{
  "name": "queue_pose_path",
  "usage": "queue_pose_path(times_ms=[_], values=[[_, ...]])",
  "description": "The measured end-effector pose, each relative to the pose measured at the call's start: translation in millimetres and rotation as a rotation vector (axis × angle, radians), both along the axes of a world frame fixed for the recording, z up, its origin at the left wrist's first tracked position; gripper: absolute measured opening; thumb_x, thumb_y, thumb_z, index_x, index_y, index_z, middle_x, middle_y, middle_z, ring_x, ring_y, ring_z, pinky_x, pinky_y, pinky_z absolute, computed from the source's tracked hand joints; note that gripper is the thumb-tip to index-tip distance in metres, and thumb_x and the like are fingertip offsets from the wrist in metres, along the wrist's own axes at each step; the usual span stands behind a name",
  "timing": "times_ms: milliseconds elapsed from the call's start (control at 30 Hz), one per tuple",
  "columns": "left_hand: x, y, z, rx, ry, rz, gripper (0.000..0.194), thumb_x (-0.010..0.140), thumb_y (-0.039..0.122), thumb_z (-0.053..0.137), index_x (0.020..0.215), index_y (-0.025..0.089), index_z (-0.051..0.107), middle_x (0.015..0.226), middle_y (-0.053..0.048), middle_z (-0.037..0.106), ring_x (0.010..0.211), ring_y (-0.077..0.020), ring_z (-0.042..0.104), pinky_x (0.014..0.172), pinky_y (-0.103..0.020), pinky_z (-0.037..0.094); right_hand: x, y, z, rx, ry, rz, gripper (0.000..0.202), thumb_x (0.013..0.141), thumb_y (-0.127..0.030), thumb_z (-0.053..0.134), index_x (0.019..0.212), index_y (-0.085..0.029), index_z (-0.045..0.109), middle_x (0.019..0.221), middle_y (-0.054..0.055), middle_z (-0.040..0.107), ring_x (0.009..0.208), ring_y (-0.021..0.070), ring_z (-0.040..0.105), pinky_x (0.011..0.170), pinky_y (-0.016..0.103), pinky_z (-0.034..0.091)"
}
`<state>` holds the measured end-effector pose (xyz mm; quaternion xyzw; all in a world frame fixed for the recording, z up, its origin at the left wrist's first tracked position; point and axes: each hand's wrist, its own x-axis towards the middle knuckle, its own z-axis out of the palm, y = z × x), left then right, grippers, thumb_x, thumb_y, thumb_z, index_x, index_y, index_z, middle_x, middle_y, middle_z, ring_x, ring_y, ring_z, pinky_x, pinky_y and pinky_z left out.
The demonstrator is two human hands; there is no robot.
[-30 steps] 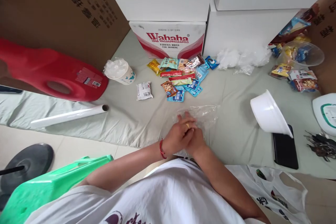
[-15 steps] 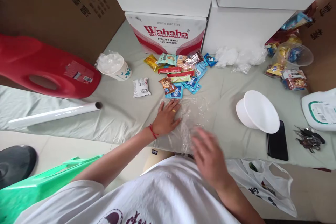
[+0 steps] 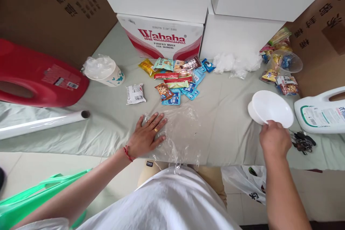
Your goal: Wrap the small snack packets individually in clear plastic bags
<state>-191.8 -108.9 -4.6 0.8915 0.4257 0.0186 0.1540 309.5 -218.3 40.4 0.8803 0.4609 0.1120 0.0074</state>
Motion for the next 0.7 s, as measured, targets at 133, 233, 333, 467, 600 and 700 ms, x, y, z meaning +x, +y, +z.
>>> queue_pose_path(times_ms=[133,233,333,467,600,700], values=[[-1,0,-3.3,0.038,-0.002,-0.004,0.064,0.103,0.055,0.044,0.163,0.034,0.041,0.171,-0.006,0.032,0.160,-0.0341,0.031,0.131,-0.066,0.007,55,45,11.1,-0.162,0.055,-0.260,0.051,0.103,-0.032,0.043,0.127,0.002,0.072,0.110,0.034,0.069,0.105,0.0407,0.070,0.071,0.045,0.035],[-2,0,-6.9,0.078,0.004,-0.027,0.065,0.104,0.055,0.043,0.163,0.029,0.042,0.171,-0.008,0.033,0.159,-0.0356,0.034,0.130,-0.068,0.009,87,79,8.6,-0.226,0.073,-0.373,0.049,0.104,-0.031,0.042,0.132,0.000,0.068,0.120,0.034,0.067,0.117,0.0412,0.067,0.079,0.044,0.042],[-4,0,-10.2,0.122,0.005,-0.042,0.065,0.105,0.055,0.043,0.162,0.026,0.043,0.170,-0.009,0.035,0.157,-0.0365,0.036,0.129,-0.069,0.009,102,104,3.1,-0.203,0.061,-0.376,0.049,0.105,-0.031,0.040,0.138,-0.003,0.064,0.128,0.033,0.064,0.123,0.0400,0.065,0.086,0.044,0.044],[-4,0,-11.8,0.156,-0.004,-0.048,0.064,0.105,0.054,0.044,0.163,0.026,0.042,0.169,-0.009,0.037,0.157,-0.0357,0.038,0.129,-0.067,0.007,108,120,-3.8,-0.104,0.085,-0.342,0.048,0.103,-0.027,0.044,0.141,-0.004,0.062,0.128,0.034,0.063,0.122,0.0370,0.063,0.088,0.044,0.043],[-3,0,-11.3,0.157,0.000,-0.046,0.064,0.104,0.054,0.045,0.163,0.027,0.041,0.169,-0.009,0.037,0.157,-0.0351,0.038,0.130,-0.065,0.006,118,131,-9.7,-0.018,0.126,-0.354,0.051,0.100,-0.024,0.048,0.144,-0.002,0.060,0.131,0.034,0.061,0.121,0.0341,0.060,0.088,0.043,0.038],[-3,-1,-10.7,0.151,0.009,-0.045,0.065,0.104,0.054,0.046,0.163,0.027,0.040,0.170,-0.009,0.037,0.157,-0.0346,0.037,0.131,-0.064,0.004,125,142,-10.4,0.012,0.157,-0.393,0.052,0.097,-0.018,0.049,0.145,0.000,0.059,0.133,0.036,0.059,0.123,0.0336,0.058,0.087,0.044,0.035]])
